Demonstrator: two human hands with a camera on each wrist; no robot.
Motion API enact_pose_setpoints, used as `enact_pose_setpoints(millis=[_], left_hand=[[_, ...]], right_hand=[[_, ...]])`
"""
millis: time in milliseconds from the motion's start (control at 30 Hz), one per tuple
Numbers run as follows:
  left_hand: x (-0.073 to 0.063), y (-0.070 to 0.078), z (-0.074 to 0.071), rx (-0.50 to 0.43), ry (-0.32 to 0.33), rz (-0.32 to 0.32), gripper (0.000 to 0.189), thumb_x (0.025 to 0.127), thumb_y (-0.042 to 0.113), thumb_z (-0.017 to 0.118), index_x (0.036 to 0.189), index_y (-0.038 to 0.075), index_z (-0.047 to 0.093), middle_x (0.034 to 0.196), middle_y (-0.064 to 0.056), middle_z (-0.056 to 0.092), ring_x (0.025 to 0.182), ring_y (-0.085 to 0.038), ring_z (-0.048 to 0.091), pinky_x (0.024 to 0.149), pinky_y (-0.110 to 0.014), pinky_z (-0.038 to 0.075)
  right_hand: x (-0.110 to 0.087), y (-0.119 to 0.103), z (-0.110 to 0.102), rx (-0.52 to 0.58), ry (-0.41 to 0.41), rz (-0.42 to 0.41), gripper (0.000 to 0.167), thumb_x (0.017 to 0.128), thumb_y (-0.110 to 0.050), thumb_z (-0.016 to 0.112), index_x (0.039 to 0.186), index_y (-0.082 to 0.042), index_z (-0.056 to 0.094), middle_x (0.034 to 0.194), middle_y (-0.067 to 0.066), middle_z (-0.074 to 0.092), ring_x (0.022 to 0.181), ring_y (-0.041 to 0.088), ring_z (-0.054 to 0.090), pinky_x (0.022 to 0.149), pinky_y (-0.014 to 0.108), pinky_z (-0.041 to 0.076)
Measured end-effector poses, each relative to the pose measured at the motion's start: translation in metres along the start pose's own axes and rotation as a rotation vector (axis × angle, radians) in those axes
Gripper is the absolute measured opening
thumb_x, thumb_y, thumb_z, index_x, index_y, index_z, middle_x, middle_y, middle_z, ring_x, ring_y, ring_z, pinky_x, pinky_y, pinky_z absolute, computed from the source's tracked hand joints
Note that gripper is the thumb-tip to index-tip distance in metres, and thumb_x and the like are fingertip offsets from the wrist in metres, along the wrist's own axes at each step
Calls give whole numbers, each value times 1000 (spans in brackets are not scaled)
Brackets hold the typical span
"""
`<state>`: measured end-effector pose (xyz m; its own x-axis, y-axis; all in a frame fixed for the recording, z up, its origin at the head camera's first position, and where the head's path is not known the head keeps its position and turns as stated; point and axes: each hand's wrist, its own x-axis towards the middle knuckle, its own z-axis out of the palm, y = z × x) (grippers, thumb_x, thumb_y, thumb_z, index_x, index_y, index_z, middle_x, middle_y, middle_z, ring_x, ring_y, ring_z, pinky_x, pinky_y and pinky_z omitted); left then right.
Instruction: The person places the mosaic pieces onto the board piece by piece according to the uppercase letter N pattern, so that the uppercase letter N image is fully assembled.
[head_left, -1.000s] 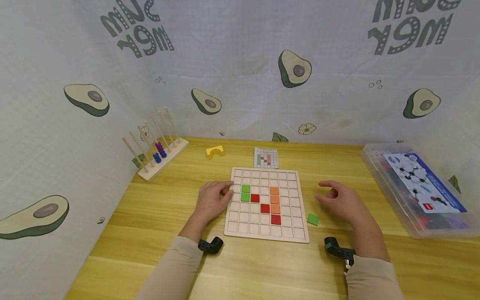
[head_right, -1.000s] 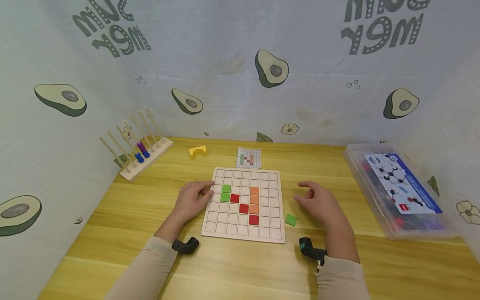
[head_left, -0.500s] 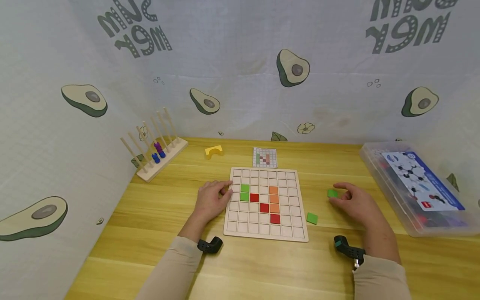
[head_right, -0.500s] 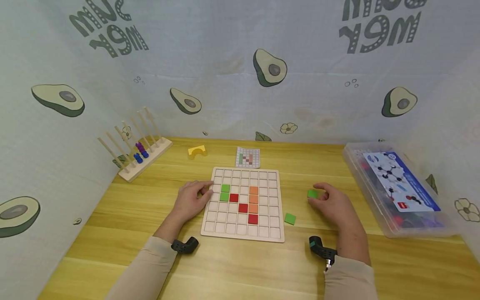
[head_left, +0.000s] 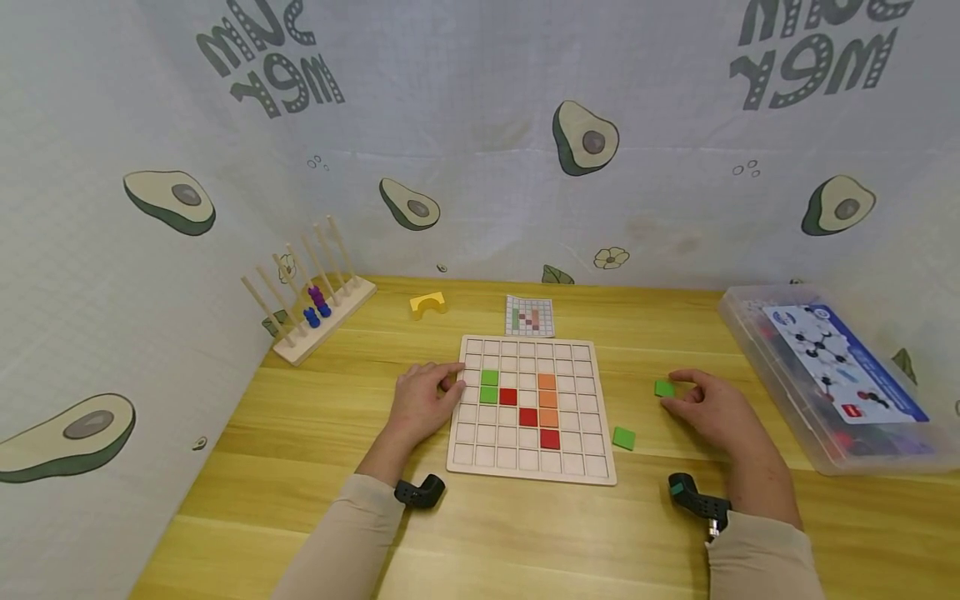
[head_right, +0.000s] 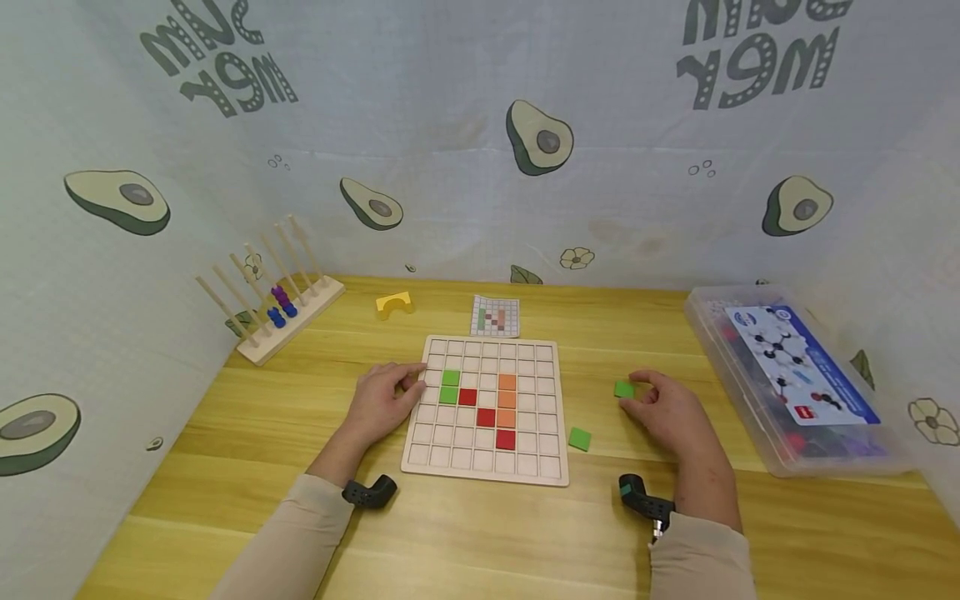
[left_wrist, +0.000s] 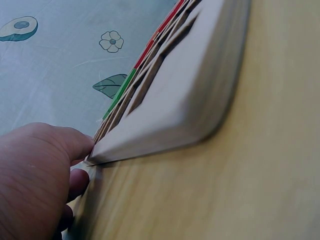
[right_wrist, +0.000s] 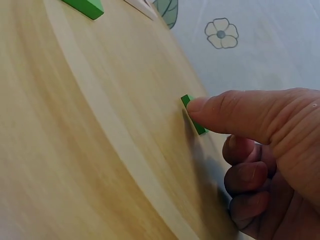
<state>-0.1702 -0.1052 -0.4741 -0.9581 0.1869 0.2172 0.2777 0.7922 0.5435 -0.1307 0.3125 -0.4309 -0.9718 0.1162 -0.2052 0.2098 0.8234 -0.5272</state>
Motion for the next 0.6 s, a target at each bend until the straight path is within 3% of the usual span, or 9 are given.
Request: enact_pose_setpoints(millis=[600], left_hand=[[-1, 1, -1, -7, 5, 1, 30, 97, 29, 67, 125, 20, 74, 81, 6, 64, 83, -17, 52, 79, -34, 35]], right_hand=[[0, 2, 0, -12, 9, -43, 43, 100, -26, 65, 130, 5, 58, 87, 10, 59, 73, 20, 50, 65, 32, 39]])
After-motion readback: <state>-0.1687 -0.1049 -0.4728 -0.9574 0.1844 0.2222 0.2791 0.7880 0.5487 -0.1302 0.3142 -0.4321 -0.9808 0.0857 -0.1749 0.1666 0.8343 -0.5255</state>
